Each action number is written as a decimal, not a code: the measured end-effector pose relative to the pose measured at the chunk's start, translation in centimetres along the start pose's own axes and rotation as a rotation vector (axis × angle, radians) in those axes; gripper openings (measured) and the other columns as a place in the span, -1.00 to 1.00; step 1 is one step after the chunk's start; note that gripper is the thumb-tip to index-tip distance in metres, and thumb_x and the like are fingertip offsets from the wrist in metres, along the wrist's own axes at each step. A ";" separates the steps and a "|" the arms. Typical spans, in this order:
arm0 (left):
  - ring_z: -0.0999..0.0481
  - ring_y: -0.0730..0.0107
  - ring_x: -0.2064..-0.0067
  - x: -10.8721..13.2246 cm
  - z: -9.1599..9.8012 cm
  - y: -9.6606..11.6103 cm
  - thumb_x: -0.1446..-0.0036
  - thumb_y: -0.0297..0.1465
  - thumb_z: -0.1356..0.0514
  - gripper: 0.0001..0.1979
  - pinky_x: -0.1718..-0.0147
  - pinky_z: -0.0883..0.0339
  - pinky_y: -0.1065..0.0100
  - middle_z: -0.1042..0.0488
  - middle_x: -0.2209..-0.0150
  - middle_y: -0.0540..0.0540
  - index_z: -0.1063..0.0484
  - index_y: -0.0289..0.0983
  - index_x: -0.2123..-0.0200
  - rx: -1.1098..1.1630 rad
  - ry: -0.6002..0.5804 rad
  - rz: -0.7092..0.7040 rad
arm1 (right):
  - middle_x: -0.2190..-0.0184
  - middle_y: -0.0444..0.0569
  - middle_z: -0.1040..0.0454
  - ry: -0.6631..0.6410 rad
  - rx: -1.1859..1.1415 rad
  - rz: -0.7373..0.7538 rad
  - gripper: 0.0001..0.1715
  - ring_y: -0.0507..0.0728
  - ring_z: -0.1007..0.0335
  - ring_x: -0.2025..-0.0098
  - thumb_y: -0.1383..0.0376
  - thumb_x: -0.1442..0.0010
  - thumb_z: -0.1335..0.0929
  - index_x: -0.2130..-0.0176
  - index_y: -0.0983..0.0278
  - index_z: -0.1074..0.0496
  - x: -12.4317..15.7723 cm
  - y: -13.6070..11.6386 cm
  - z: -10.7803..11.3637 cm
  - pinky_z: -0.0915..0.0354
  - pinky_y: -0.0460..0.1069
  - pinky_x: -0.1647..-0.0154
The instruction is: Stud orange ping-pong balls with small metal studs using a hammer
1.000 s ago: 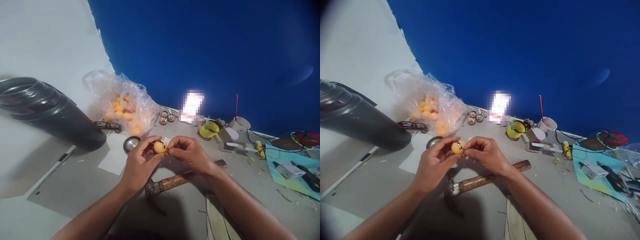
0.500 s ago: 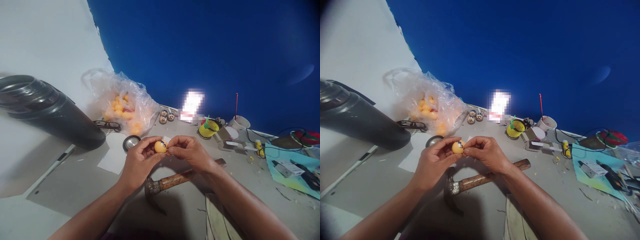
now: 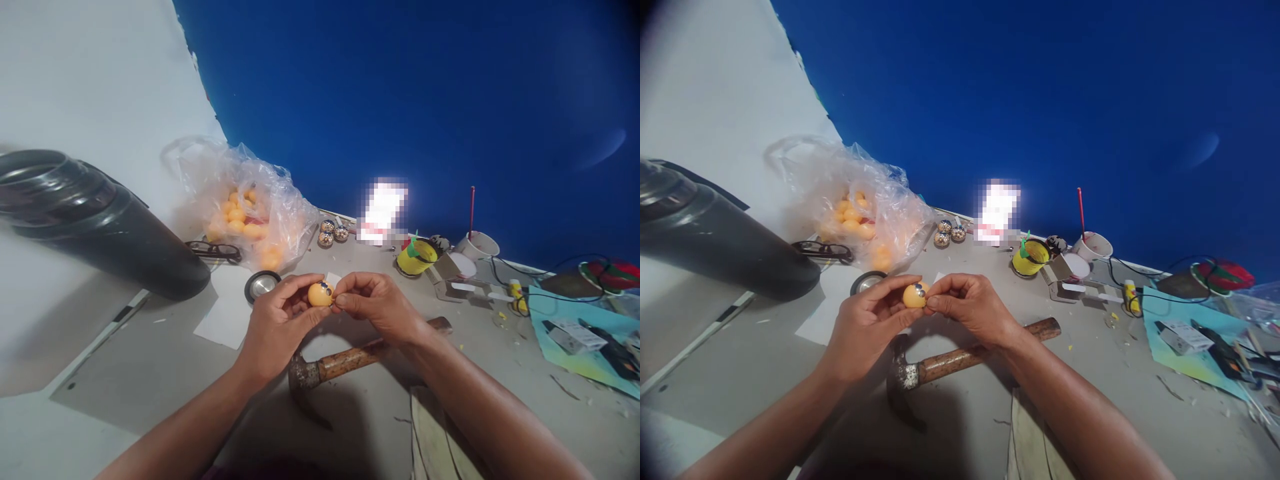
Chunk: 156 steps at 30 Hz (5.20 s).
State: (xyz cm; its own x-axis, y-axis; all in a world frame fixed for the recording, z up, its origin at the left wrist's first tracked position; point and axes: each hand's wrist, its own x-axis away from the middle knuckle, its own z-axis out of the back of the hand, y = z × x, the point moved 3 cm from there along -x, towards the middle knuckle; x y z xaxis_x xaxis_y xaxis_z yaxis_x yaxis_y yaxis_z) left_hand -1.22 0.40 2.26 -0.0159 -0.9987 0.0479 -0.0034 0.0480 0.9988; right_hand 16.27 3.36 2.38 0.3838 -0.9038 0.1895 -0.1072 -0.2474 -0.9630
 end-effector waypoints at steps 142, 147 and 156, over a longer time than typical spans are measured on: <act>-0.54 0.37 0.28 -1.3 0.2 -0.2 0.24 -0.47 -0.49 -0.52 0.27 -0.44 0.35 -0.61 0.21 -0.08 -0.64 -0.27 0.13 0.220 0.032 0.045 | -0.01 0.03 -0.58 0.194 1.011 0.594 -0.60 0.29 -0.46 -0.11 0.31 -0.38 -0.26 -0.13 0.12 -0.50 5.2 -7.4 -0.7 -0.29 0.22 -0.21; -0.52 0.39 0.34 -1.3 0.2 -0.3 0.24 -0.47 -0.49 -0.49 0.33 -0.39 0.38 -0.60 0.32 -0.05 -0.63 -0.28 0.09 0.196 0.030 0.110 | 0.11 -0.02 -0.63 0.086 1.076 0.421 -0.63 0.27 -0.54 0.07 0.32 -0.32 -0.32 -0.07 0.10 -0.54 4.2 -6.5 -0.3 -0.41 0.15 -0.01; -0.42 0.45 0.33 -1.1 1.1 0.8 0.12 -0.45 -0.43 -0.52 0.35 -0.32 0.43 -0.48 0.33 0.01 -0.59 -0.23 0.04 0.169 0.103 -0.017 | 0.35 -0.03 -0.58 -0.094 1.250 0.308 -0.86 0.15 -0.43 0.34 0.28 -0.26 -0.35 0.25 0.19 -0.55 4.3 -5.5 -0.2 -0.23 0.02 0.33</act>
State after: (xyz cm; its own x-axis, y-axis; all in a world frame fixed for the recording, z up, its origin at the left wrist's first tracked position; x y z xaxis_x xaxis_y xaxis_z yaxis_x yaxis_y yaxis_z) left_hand -2.29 1.53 3.00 0.0882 -0.9953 0.0402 -0.1712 0.0246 0.9849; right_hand 18.31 0.75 8.52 0.5647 -0.8245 -0.0362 0.7044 0.5044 -0.4994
